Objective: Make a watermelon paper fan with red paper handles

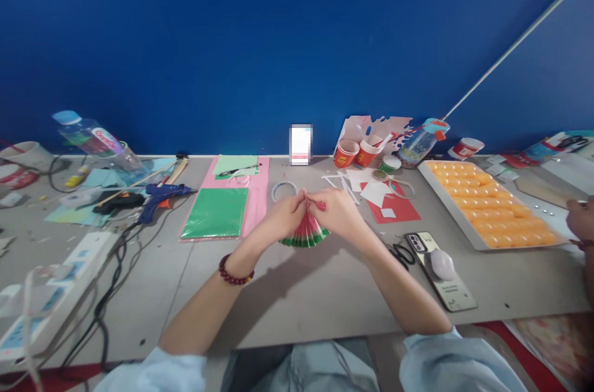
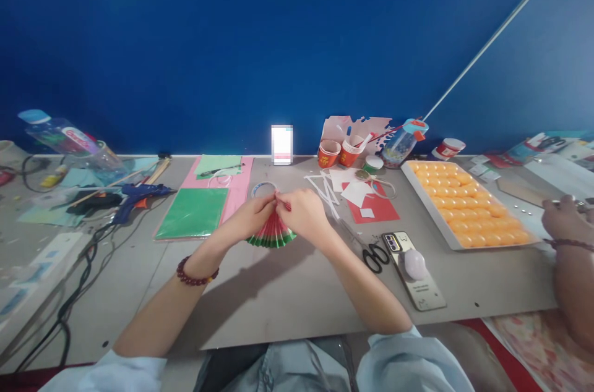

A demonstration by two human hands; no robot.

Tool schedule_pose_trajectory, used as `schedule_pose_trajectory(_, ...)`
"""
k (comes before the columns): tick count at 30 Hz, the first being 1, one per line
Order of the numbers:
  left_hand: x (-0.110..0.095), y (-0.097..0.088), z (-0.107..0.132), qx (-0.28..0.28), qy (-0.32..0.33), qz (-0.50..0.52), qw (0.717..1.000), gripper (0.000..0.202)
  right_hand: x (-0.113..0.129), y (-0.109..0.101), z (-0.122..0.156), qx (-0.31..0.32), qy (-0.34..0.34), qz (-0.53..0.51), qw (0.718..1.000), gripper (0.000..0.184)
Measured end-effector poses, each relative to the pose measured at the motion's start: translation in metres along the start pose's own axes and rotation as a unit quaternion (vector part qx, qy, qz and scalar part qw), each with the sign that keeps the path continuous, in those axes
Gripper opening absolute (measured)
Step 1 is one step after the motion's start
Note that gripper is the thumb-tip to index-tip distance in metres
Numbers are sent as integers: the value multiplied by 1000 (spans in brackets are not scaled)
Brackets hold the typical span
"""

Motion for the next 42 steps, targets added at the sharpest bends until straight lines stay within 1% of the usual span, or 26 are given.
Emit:
schedule_pose_trajectory(2, 0, -6, -2, 3, 19, 2, 1000, 36, -2, -2, -1, -12, -18, -27, 999, 29)
schedule_pose_trajectory(5, 1, -12, -6, -12, 27, 18, 999, 42, -5, -2, -3, -29, -31, -69, 997, 30)
schedule_pose_trajectory(8, 4, -13, -10, -28, 30, 95, 995, 33, -6, 1, -3, -52, -34, -106, 992, 32)
schedule_pose_trajectory(11, 10, -12, -15, -71, -1, 176, 982, 25, -7, 1, -3, -89, -36, -112, 989, 30)
schedule_pose_trajectory(13, 15, -13, -17, -109, -33, 217, 970, 26, -9, -2, -4, -142, -35, -105, 984, 27)
schedule_pose_trajectory(15, 21, -13, -20, -137, -60, 259, 954, 30, -15, -7, -4, -215, -22, -107, 971, 27)
schedule_pose_trajectory(17, 26, -13, -22, -159, -76, 312, 933, 36, -24, -7, -5, -282, 13, -131, 950, 29)
schedule_pose_trajectory(19, 29, -11, -23, -182, -83, 369, 908, 39, -36, -3, -5, -319, 68, -189, 926, 30)
schedule_pose_trajectory(20, 30, -9, -23, -192, -85, 394, 895, 39, -42, 2, -4, -319, 104, -234, 913, 30)
schedule_pose_trajectory(21, 30, -7, -23, -201, -87, 415, 883, 39, -48, 7, -2, -304, 141, -289, 897, 30)
schedule_pose_trajectory(22, 30, -4, -22, -208, -87, 432, 873, 38, -52, 13, 1, -272, 179, -342, 881, 31)
schedule_pose_trajectory(24, 29, 2, -20, -213, -84, 455, 861, 35, -57, 26, 10, -155, 237, -447, 849, 32)
schedule_pose_trajectory(25, 29, 5, -18, -212, -82, 463, 857, 34, -58, 32, 15, -98, 253, -486, 830, 33)
schedule_pose_trajectory(26, 29, 9, -15, -208, -82, 468, 855, 33, -57, 37, 21, -54, 260, -518, 813, 35)
schedule_pose_trajectory(27, 30, 13, -12, -203, -84, 474, 853, 32, -56, 42, 27, -24, 262, -541, 799, 37)
schedule_pose_trajectory(29, 32, 19, -4, -201, -99, 480, 848, 30, -53, 49, 37, -18, 252, -573, 779, 34)
schedule_pose_trajectory(31, 37, 25, 5, -206, -129, 482, 842, 31, -52, 55, 44, -38, 244, -592, 767, 32)
schedule_pose_trajectory(35, 50, 33, 22, -208, -159, 486, 834, 36, -51, 65, 49, -79, 253, -591, 762, 28)
schedule_pose_trajectory(39, 61, 40, 28, -213, -157, 502, 824, 38, -52, 72, 49, -101, 271, -603, 743, 30)
schedule_pose_trajectory(42, 67, 43, 27, -209, -162, 521, 811, 41, -53, 75, 49, -113, 267, -615, 733, 28)
Point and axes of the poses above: each hand's wrist, its own z-axis away from the middle knuckle, its own y-axis out of the palm, x = y × z, the point moved 1 cm from there along -z, towards the middle knuckle, and after that the axes turned 3 degrees about -x, right-handed, at the moved point
